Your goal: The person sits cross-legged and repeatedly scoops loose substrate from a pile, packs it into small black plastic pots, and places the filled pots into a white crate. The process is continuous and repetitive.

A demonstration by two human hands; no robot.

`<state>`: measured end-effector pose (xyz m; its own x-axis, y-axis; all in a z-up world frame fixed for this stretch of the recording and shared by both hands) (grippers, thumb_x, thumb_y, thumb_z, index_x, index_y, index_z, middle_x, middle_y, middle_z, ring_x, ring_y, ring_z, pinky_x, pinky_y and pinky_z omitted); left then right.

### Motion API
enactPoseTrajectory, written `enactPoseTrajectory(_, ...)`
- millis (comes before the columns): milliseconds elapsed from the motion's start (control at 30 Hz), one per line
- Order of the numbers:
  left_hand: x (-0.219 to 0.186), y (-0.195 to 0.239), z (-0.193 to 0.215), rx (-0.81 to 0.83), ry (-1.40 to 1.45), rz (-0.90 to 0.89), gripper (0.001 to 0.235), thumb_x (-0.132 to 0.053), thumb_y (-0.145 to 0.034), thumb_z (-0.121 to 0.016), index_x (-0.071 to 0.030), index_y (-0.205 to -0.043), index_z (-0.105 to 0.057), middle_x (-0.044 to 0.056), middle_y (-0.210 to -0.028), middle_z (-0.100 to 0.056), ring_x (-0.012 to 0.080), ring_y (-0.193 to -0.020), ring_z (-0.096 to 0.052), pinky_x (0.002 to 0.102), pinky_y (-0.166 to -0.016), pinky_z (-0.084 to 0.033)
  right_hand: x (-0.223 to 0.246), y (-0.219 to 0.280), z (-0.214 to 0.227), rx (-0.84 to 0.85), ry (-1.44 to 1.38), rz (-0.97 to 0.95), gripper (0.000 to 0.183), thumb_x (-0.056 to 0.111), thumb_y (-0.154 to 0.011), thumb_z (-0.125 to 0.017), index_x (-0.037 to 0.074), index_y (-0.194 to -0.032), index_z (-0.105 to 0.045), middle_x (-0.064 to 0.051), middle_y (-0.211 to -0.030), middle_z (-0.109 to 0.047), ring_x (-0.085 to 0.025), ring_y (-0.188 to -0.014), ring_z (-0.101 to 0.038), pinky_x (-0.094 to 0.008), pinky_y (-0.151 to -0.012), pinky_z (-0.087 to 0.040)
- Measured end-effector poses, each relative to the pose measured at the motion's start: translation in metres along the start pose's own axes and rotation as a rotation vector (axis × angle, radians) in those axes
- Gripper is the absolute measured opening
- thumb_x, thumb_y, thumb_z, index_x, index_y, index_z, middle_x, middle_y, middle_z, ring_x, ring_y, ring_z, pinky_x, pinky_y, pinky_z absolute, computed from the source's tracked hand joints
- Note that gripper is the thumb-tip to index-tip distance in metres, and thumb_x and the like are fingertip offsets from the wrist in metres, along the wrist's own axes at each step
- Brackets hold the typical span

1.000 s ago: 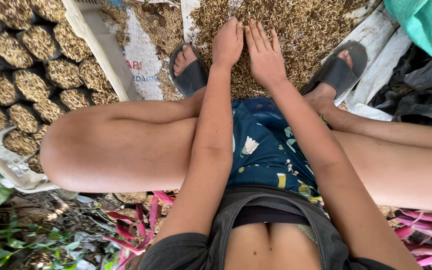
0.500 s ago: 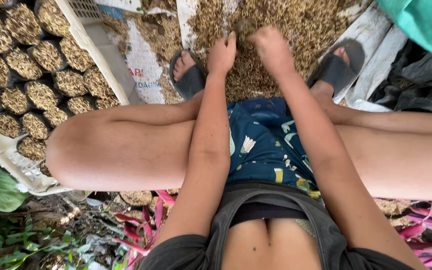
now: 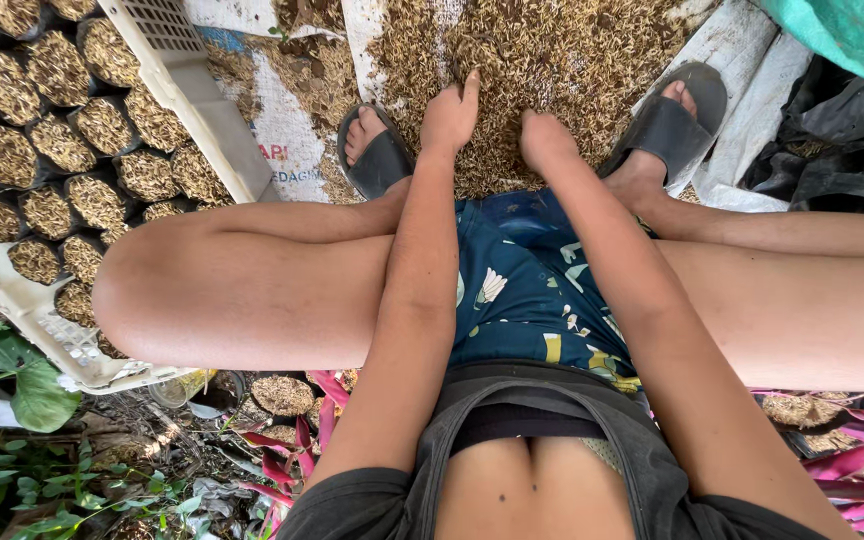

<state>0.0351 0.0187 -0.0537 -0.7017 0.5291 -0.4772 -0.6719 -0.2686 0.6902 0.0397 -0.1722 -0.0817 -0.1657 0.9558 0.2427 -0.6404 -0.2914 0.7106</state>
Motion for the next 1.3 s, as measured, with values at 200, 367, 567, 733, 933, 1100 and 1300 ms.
enactPoseTrajectory(200,-0.003,0.011,0.025,-0.202,0.025,-0.022,0.049,-0.045,-0.1,-0.042,-0.005,-0.111,-0.07,0.02,-0.103,-0.075,0.0389,-0.098,-0.072,0.05,-0.086,-0.054,0.04,-0.005,0.083,-0.031,-0.746,0.312,0.029,0.015,-0.1,-0.065,0.005,-0.127,-0.072,-0.011,-0.103,-0.078,-0.018,-0.087,-0.072,-0.036,-0.079,-0.059)
enactPoseTrajectory(367,-0.005,0.012,0.031,-0.292,0.036,-0.065,0.04,-0.038,-0.101,-0.051,-0.002,-0.111,-0.064,0.018,-0.108,-0.07,0.0368,-0.099,-0.07,0.046,-0.088,-0.054,0.068,0.009,0.132,-0.104,-0.678,0.457,0.048,0.008,-0.102,-0.055,0.01,-0.15,-0.055,-0.012,-0.138,-0.066,-0.031,-0.108,-0.06,-0.041,-0.098,-0.05)
enactPoseTrajectory(567,0.012,-0.022,0.026,-0.313,0.29,-0.131,0.043,-0.042,-0.104,-0.048,-0.012,-0.13,-0.063,0.016,-0.132,-0.059,0.0292,-0.117,-0.068,0.043,-0.104,-0.053,0.088,0.035,0.121,-0.419,0.011,0.532,0.076,-0.011,-0.085,-0.046,0.007,-0.158,-0.045,-0.012,-0.168,-0.038,-0.028,-0.156,-0.03,-0.054,-0.124,-0.022)
enactPoseTrajectory(733,-0.007,-0.037,0.012,-0.229,0.338,-0.432,0.05,-0.046,-0.106,-0.056,-0.02,-0.148,-0.057,0.017,-0.151,-0.055,0.0347,-0.14,-0.053,0.047,-0.115,-0.041,0.072,0.037,0.107,-0.545,-0.337,0.387,0.055,0.006,-0.101,-0.054,0.003,-0.156,-0.048,-0.013,-0.164,-0.041,-0.03,-0.152,-0.034,-0.056,-0.121,-0.023)
enactPoseTrajectory(933,0.021,-0.061,-0.017,-0.084,0.29,-0.201,0.066,-0.043,-0.092,-0.074,-0.024,-0.152,-0.054,0.017,-0.141,-0.06,0.0321,-0.133,-0.059,0.044,-0.114,-0.048,0.042,-0.005,0.089,-0.631,-0.613,0.243,0.037,0.028,-0.107,-0.062,-0.001,-0.127,-0.072,-0.023,-0.118,-0.073,-0.034,-0.106,-0.071,-0.042,-0.092,-0.055)
enactPoseTrajectory(1100,-0.013,-0.066,-0.009,-0.152,0.504,-0.318,0.071,-0.044,-0.093,-0.077,-0.009,-0.149,-0.052,0.02,-0.149,-0.056,0.0344,-0.137,-0.054,0.047,-0.11,-0.045,0.055,0.001,0.129,-0.807,-0.235,0.277,0.026,0.022,-0.103,-0.068,0.001,-0.09,-0.077,-0.021,-0.079,-0.071,-0.038,-0.068,-0.069,-0.046,-0.063,-0.056)
enactPoseTrajectory(1300,-0.114,-0.076,0.162,-0.381,0.69,-0.58,0.077,-0.055,-0.09,-0.068,0.006,-0.136,-0.059,0.02,-0.127,-0.074,0.0262,-0.112,-0.074,0.038,-0.098,-0.06,0.058,0.003,0.25,-0.609,-1.188,0.494,0.037,0.037,-0.115,-0.057,0.003,-0.128,-0.066,-0.011,-0.103,-0.082,-0.021,-0.075,-0.08,-0.032,-0.054,-0.057)
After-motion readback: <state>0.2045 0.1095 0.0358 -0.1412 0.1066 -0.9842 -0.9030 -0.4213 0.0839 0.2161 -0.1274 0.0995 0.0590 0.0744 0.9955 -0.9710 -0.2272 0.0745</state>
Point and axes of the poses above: each hand's wrist, its own y-axis away from the middle knuckle, its own z-axis out of the back of the hand, x = y × z, the point moved 7 cm from there along -y, towards the middle knuckle
